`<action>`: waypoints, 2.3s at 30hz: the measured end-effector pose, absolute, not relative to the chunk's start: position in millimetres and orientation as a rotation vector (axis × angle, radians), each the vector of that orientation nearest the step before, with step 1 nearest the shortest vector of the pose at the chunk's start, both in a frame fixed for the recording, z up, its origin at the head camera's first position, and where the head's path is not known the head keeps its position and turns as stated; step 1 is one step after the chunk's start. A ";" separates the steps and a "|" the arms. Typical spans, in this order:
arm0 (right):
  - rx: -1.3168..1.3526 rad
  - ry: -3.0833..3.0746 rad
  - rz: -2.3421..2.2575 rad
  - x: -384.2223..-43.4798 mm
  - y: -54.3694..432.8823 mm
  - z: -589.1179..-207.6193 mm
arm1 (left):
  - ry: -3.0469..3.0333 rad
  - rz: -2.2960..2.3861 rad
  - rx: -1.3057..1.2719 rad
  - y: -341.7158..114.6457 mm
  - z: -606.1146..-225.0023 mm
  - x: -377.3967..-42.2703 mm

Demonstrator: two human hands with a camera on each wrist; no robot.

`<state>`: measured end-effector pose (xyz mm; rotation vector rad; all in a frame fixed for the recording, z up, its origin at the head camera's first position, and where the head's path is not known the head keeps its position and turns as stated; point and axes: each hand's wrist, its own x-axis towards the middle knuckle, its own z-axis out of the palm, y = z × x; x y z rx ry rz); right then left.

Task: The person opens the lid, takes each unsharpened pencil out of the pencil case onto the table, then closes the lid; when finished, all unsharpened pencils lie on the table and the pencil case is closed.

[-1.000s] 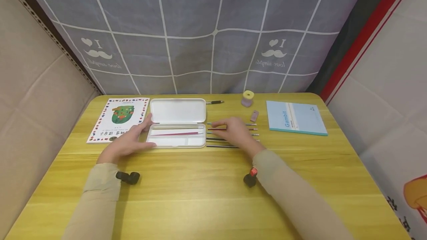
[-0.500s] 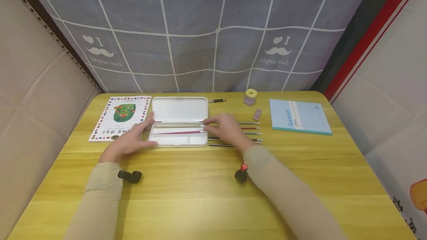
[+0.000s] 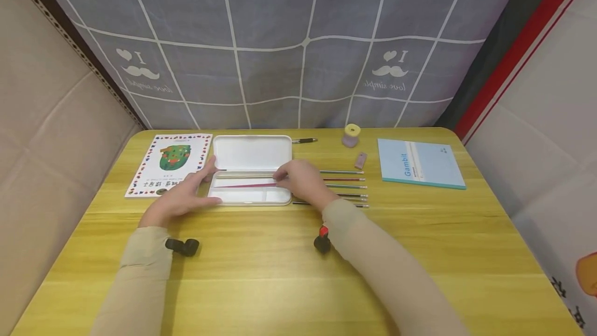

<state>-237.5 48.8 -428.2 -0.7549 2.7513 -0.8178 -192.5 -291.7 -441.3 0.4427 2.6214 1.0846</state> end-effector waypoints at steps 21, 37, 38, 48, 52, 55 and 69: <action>-0.840 2.739 -0.779 -241.2 51.0 -430.3 | 2.643 1.059 0.459 -290.9 -443.2 -193.0; -0.978 2.672 -1.170 -234.9 71.9 -429.7 | 2.639 1.066 0.459 -289.3 -443.7 -191.8; -0.988 2.667 -1.196 -233.9 75.3 -429.0 | 2.637 1.069 0.457 -289.2 -443.4 -191.7; -1.008 2.662 -1.305 -221.2 121.3 -426.0 | 2.642 1.059 0.442 -289.9 -441.6 -190.6; -1.001 2.645 -1.362 -214.7 139.4 -425.2 | 2.649 1.058 0.448 -291.2 -442.5 -189.8; -0.972 2.614 -1.415 -208.7 154.4 -425.8 | 2.664 1.049 0.468 -292.4 -444.1 -189.8; -0.855 2.723 -1.330 -182.2 227.1 -440.7 | 2.671 1.030 0.439 -293.8 -444.3 -188.0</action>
